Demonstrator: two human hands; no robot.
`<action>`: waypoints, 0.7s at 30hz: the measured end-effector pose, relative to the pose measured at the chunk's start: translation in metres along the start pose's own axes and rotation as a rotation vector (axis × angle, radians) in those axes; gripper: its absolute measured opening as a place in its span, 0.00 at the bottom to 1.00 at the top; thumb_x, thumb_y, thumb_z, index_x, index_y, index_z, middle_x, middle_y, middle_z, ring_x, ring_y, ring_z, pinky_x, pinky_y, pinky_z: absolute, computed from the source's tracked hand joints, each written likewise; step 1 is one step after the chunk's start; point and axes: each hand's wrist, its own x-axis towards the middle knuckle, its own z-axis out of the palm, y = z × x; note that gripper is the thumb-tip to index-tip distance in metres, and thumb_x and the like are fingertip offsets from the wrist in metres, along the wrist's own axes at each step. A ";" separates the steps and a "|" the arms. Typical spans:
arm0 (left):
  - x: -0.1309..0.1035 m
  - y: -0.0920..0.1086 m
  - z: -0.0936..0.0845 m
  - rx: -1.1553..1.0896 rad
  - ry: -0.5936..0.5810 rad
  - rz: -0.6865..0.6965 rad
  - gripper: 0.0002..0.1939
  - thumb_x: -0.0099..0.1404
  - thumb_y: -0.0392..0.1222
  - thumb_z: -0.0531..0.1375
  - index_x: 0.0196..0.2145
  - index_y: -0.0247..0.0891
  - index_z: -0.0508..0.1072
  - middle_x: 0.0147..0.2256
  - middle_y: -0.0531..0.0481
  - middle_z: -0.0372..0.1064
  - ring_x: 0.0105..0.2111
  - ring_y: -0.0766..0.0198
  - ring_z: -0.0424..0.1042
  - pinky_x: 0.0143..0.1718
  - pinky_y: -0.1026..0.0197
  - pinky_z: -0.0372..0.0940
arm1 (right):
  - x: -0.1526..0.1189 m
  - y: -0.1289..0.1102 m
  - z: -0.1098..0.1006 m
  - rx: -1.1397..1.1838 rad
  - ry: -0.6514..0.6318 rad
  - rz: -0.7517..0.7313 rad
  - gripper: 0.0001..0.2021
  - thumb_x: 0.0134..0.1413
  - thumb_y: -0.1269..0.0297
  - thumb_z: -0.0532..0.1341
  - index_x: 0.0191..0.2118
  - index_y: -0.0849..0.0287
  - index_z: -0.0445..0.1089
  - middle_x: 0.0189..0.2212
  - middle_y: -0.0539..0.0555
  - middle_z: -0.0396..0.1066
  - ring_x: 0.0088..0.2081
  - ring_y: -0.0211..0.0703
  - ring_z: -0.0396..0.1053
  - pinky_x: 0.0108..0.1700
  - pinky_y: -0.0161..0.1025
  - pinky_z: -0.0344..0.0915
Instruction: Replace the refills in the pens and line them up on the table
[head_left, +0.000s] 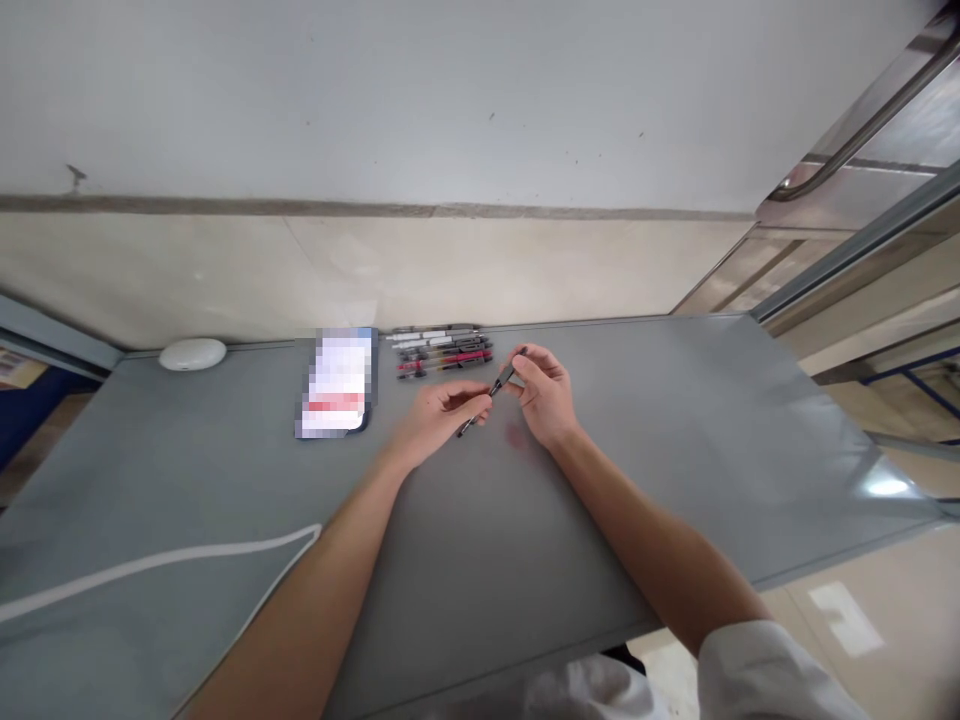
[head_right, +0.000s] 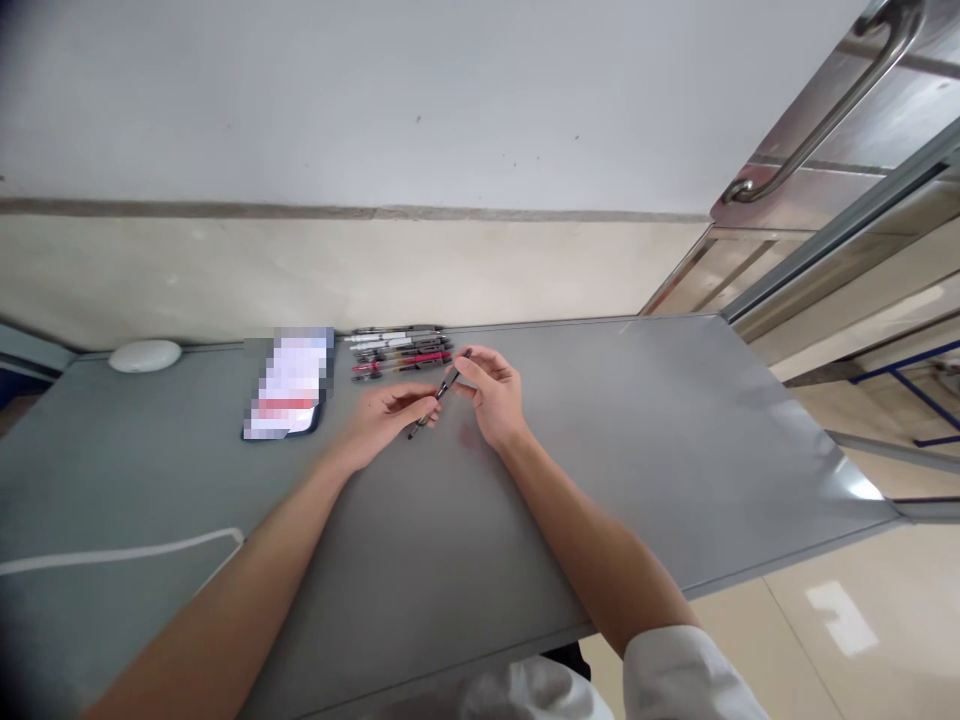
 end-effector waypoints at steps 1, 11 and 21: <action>0.000 -0.001 0.000 0.001 0.027 0.003 0.17 0.60 0.52 0.64 0.42 0.39 0.77 0.32 0.49 0.75 0.32 0.63 0.73 0.38 0.59 0.67 | 0.000 0.001 0.000 0.003 0.014 -0.009 0.10 0.40 0.64 0.71 0.30 0.53 0.72 0.31 0.45 0.71 0.32 0.35 0.70 0.34 0.35 0.71; -0.002 0.001 0.001 0.058 0.007 0.016 0.12 0.61 0.50 0.63 0.36 0.39 0.77 0.29 0.51 0.72 0.29 0.65 0.70 0.34 0.62 0.65 | 0.000 0.001 0.000 -0.014 -0.010 -0.009 0.09 0.41 0.65 0.71 0.31 0.53 0.73 0.32 0.45 0.71 0.33 0.35 0.70 0.32 0.35 0.71; -0.003 0.001 0.002 0.023 0.009 0.006 0.15 0.63 0.52 0.61 0.38 0.37 0.77 0.31 0.49 0.73 0.30 0.64 0.71 0.34 0.62 0.64 | 0.002 0.003 -0.001 0.008 0.004 0.001 0.09 0.40 0.65 0.72 0.32 0.53 0.75 0.34 0.46 0.75 0.34 0.37 0.74 0.33 0.34 0.72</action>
